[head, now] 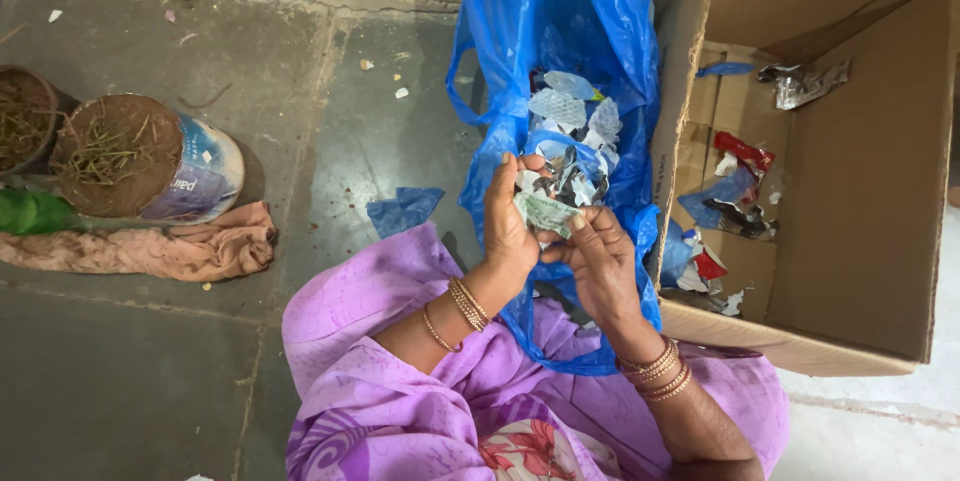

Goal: The person sits on the floor and sorts small waste items from a blue plastic bag into a cardboard box. They handle various pieces of paper, plastic wrappers, and foil by hand, separating and placing them into the box.

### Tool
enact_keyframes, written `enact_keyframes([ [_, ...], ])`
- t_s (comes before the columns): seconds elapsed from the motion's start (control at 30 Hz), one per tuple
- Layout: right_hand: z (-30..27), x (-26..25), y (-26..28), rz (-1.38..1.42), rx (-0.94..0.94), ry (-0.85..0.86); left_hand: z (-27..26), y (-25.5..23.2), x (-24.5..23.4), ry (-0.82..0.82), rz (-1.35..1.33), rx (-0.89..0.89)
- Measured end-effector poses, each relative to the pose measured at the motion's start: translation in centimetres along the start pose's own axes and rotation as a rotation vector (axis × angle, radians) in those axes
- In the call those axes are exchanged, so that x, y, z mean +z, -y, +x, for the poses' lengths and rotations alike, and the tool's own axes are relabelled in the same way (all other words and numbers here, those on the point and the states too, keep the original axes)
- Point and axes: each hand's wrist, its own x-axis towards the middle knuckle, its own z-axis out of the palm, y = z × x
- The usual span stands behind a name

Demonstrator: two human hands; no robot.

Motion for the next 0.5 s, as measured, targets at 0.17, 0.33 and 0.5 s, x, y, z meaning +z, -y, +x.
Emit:
enact_keyframes([
  [0.17, 0.1, 0.4, 0.1, -0.049, -0.03, 0.021, -0.4, -0.1, 0.1, 0.0, 0.034, 0.02],
  [0.33, 0.4, -0.1, -0.1, 0.006, -0.053, -0.024, -1.0, 0.6, 0.4, 0.036, 0.018, 0.019],
  [0.5, 0.4, -0.3, 0.0, 0.035, -0.089, -0.036, -1.2, 0.8, 0.3, 0.082, -0.001, -0.029],
])
